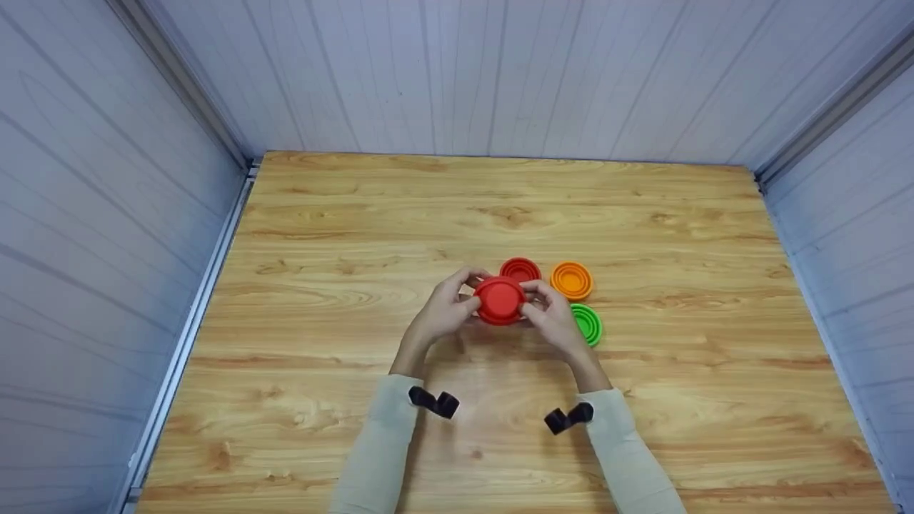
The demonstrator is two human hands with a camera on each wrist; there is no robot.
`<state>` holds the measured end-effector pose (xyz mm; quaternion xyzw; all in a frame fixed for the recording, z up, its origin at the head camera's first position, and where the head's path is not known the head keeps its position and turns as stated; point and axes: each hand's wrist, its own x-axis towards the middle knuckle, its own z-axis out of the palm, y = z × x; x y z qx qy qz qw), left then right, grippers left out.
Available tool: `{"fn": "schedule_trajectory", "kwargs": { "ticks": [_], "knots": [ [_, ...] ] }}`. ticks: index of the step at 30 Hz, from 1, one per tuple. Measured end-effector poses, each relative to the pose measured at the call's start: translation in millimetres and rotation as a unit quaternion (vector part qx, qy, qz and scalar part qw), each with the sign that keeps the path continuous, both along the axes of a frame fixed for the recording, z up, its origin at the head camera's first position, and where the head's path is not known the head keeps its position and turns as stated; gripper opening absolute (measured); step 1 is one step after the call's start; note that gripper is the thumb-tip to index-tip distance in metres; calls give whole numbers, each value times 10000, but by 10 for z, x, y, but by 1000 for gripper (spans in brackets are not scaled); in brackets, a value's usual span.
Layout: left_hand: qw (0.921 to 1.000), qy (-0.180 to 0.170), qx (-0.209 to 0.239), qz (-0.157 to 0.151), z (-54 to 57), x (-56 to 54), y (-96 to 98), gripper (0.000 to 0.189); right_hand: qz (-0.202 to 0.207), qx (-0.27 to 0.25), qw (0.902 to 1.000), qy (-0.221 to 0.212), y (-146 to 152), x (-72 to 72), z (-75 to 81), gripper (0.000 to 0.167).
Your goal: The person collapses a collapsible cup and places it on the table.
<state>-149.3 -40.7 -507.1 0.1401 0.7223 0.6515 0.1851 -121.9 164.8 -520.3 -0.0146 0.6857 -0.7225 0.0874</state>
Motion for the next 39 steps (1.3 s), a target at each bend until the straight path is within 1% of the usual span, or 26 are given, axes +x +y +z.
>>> {"fn": "schedule_trajectory", "kwargs": {
  "ticks": [5, 9, 13, 17, 23, 30, 33, 36, 39],
  "knots": [
    [9992, -311, 238, -74, 11, 0, -45, 42, 110, -357, 9992, -112, 15, 7, -5, 29],
    [9962, -649, 554, -158, -10, -4, -84, 40, 213, -578, 9980, -156, 40, 18, -11, 32],
    [9906, -939, 917, -383, -29, -7, -107, 39, 281, -689, 9972, -68, 69, 23, -18, 37],
    [9863, -1065, 1107, -601, -25, -7, -112, 38, 276, -789, 9965, -69, 97, 26, -9, 42],
    [9862, -1097, 1121, -530, -5, -4, -108, 38, 493, -1091, 9927, -163, 121, 29, 5, 45],
    [9879, -1104, 1024, -358, 2, -1, -101, 37, 695, -1463, 9867, -103, 138, 39, 7, 42],
    [9890, -1112, 919, -315, 9, 1, -96, 35, 712, -1523, 9857, -117, 137, 43, 13, 38],
    [9901, -1072, 830, -368, 11, 0, -94, 31, 686, -1476, 9866, -121, 134, 43, 21, 37],
    [9906, -1051, 719, -497, 119, 27, -96, 31, 659, -1377, 9882, -138, 138, 42, 16, 37]
  ]
}}
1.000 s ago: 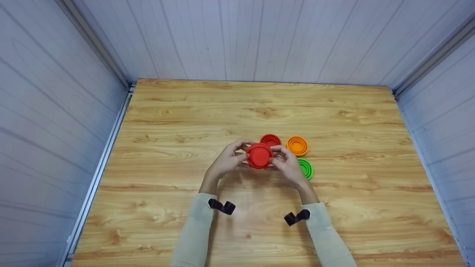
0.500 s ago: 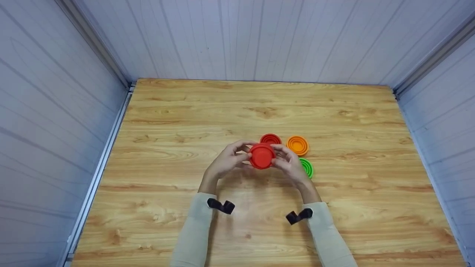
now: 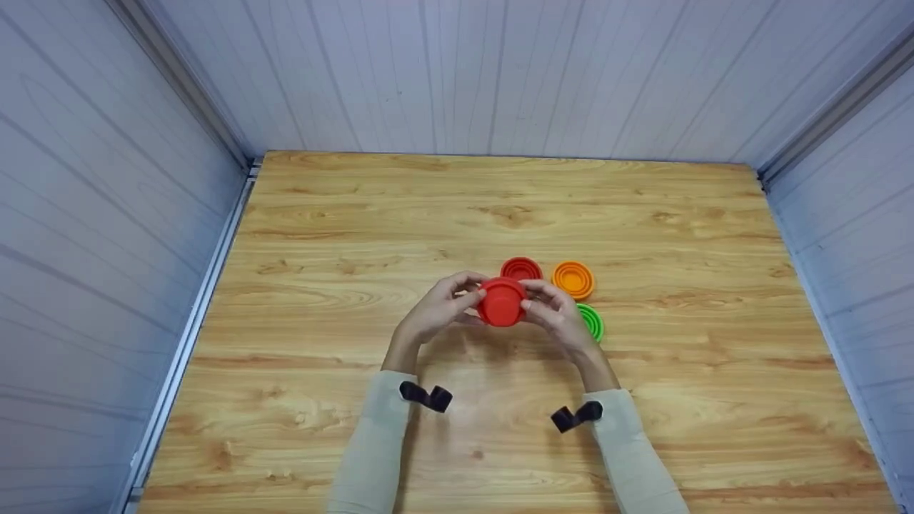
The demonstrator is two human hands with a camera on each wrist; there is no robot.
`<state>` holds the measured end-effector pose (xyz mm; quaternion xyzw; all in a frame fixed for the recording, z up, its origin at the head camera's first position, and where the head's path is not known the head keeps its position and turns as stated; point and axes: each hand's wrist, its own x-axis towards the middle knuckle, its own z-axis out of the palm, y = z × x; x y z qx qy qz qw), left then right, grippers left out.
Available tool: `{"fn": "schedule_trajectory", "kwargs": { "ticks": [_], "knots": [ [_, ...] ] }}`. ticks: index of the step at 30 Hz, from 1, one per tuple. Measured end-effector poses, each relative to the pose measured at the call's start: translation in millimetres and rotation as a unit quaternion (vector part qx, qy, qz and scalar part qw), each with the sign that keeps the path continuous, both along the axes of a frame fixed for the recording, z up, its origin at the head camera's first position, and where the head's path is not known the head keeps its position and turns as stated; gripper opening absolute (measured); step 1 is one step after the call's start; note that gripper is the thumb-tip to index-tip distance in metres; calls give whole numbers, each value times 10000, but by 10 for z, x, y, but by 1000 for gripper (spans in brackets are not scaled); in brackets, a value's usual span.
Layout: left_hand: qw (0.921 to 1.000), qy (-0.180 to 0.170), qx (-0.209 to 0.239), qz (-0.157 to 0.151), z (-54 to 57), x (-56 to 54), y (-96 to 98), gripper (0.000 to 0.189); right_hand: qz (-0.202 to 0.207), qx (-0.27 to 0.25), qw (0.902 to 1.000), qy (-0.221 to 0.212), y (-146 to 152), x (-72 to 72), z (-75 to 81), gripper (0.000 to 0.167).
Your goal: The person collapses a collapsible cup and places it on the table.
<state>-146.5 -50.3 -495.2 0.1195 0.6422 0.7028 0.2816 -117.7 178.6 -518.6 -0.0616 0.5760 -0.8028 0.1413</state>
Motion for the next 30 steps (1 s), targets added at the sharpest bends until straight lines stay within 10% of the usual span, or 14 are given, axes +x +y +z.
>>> {"fn": "schedule_trajectory", "kwargs": {
  "ticks": [30],
  "knots": [
    [9957, 172, -850, -312, -57, 16, 38, 20, 568, 1174, 9912, 212, -19, 6, 0, 20]
  ]
}}
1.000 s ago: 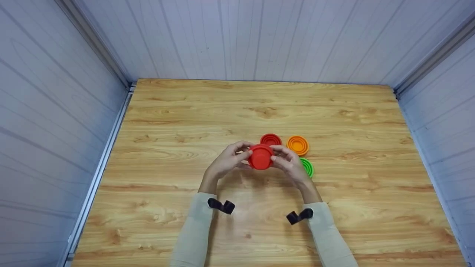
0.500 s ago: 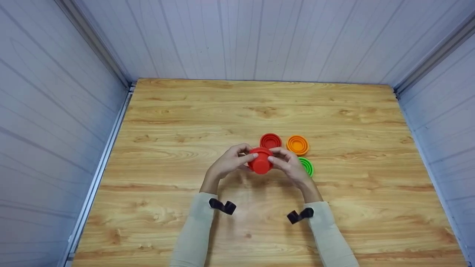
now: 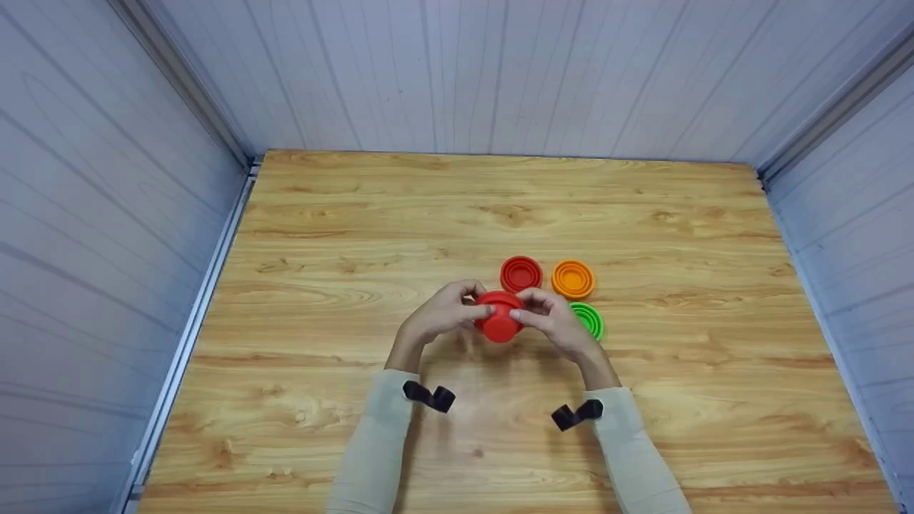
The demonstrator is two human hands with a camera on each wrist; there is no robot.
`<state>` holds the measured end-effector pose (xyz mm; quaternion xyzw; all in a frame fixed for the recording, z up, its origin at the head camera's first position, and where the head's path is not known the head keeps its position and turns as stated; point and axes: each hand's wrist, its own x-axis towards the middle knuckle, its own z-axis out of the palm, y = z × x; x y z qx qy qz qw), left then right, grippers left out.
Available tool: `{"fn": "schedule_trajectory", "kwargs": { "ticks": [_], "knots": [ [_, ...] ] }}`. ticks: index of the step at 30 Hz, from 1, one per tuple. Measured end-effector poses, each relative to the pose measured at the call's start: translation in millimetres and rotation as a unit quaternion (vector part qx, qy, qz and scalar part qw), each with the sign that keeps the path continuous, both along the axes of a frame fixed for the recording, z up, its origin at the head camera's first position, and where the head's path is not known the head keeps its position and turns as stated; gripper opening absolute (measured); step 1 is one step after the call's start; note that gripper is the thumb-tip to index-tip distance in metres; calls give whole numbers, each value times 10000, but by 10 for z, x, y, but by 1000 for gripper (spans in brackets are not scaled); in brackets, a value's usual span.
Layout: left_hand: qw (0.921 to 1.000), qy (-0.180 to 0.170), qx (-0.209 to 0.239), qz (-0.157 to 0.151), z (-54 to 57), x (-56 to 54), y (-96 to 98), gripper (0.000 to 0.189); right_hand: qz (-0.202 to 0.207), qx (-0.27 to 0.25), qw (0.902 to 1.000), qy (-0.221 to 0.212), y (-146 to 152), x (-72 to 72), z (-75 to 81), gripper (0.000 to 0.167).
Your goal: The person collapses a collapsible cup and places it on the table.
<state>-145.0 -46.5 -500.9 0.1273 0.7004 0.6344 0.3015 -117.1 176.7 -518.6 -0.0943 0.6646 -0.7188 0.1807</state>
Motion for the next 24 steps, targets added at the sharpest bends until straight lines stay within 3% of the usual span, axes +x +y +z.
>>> {"fn": "schedule_trajectory", "kwargs": {
  "ticks": [7, 14, 24],
  "knots": [
    [10000, 86, 19, -19, 7, 0, 6, 14, -183, 321, 9991, 223, -41, 2, 35, 26],
    [9968, -255, 738, -198, -7, 4, -53, 16, -394, 393, 9982, 244, -52, 15, 53, 26],
    [9980, -80, 602, -186, -16, 8, -54, 20, -318, 288, 9985, 350, -44, 2, 9, 26]
  ]
}}
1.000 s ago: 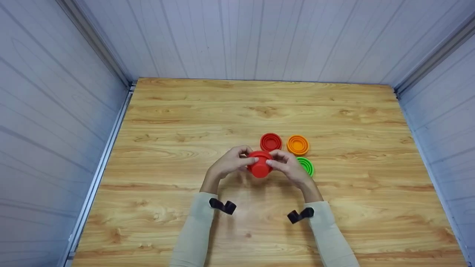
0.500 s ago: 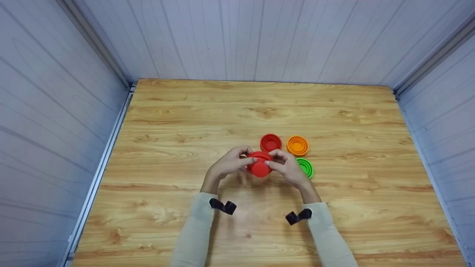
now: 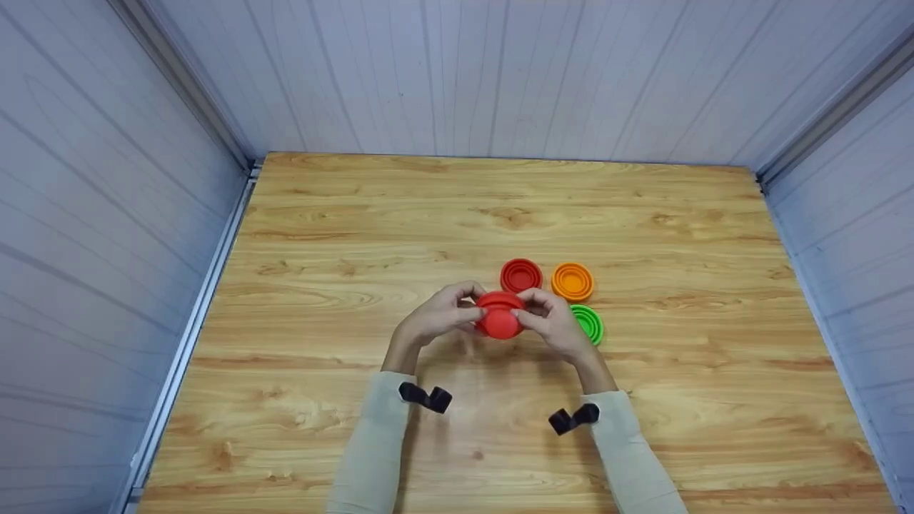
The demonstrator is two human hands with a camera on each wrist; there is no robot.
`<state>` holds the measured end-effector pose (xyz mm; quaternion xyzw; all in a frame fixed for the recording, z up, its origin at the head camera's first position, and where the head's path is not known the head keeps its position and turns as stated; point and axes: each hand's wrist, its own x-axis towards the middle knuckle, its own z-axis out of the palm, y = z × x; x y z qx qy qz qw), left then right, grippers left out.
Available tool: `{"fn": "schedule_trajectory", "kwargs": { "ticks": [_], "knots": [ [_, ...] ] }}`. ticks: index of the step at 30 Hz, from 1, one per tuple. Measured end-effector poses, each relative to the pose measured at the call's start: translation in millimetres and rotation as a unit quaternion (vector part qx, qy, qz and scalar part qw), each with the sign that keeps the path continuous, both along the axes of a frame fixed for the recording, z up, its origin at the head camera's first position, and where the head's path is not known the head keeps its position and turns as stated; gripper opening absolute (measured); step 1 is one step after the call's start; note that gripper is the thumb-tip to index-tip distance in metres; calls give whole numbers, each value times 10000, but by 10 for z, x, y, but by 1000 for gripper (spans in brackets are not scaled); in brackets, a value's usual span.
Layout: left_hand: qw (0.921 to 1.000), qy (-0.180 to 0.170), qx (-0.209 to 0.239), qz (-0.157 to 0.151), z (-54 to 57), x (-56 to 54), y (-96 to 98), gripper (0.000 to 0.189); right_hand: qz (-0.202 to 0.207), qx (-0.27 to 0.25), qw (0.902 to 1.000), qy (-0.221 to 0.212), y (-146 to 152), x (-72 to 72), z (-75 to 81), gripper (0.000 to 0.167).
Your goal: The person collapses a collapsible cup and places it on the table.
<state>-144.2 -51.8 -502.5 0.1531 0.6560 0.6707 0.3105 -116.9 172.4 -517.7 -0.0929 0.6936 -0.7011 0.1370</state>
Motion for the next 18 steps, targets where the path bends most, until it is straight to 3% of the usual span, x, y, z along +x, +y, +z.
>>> {"fn": "schedule_trajectory", "kwargs": {
  "ticks": [11, 18],
  "knots": [
    [9989, 396, -155, 218, -13, -7, 12, 16, 658, -1089, 9913, -351, 74, 23, -7, 23],
    [9969, 625, -380, 275, -10, -15, 24, 16, 347, -707, 9966, -252, 37, 23, -6, 29]
  ]
}}
